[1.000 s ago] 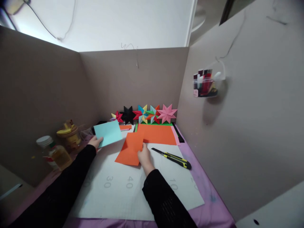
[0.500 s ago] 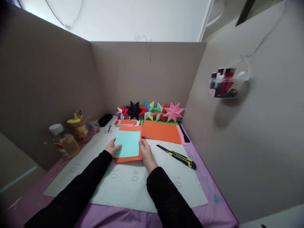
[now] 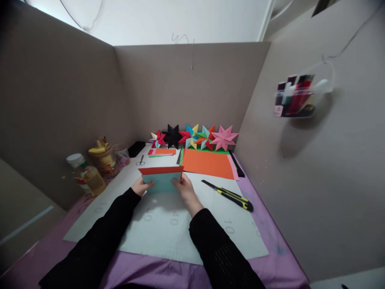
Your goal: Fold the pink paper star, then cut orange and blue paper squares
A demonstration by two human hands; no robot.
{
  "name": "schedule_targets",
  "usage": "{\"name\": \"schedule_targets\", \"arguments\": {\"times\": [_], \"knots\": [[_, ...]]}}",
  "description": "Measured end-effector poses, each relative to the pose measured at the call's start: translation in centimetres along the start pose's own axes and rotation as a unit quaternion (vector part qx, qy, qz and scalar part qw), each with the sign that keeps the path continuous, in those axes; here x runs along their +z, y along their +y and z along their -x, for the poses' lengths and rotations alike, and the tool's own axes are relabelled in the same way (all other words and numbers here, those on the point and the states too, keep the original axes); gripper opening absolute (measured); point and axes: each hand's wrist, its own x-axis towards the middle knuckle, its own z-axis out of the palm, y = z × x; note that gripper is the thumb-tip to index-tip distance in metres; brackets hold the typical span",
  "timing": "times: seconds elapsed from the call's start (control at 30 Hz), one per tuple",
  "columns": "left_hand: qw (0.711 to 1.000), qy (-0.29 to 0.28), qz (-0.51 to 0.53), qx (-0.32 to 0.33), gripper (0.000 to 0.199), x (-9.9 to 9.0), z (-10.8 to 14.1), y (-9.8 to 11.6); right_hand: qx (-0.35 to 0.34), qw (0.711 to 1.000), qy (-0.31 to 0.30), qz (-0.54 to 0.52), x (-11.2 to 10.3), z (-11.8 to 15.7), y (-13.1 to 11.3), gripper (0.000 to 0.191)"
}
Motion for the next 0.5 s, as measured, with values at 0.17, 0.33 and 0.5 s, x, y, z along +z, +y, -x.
{"name": "schedule_targets", "arguments": {"times": [0.17,0.33,0.5], "knots": [[1.0,0.022,0.005,0.004,0.053,0.8,0.1,-0.2,-0.009,0.999,0.029,0.027,0.3,-0.2,0.0,0.028],[1.0,0.023,0.011,-0.009,0.053,1.0,0.3,-0.4,-0.011,0.999,0.032,0.018,0.2,-0.3,0.1,0.029],[0.999,0.04,0.011,0.008,0.057,1.3,0.3,-0.9,-0.02,1.0,0.017,0.007,0.0,-0.4,0.4,0.025]]}}
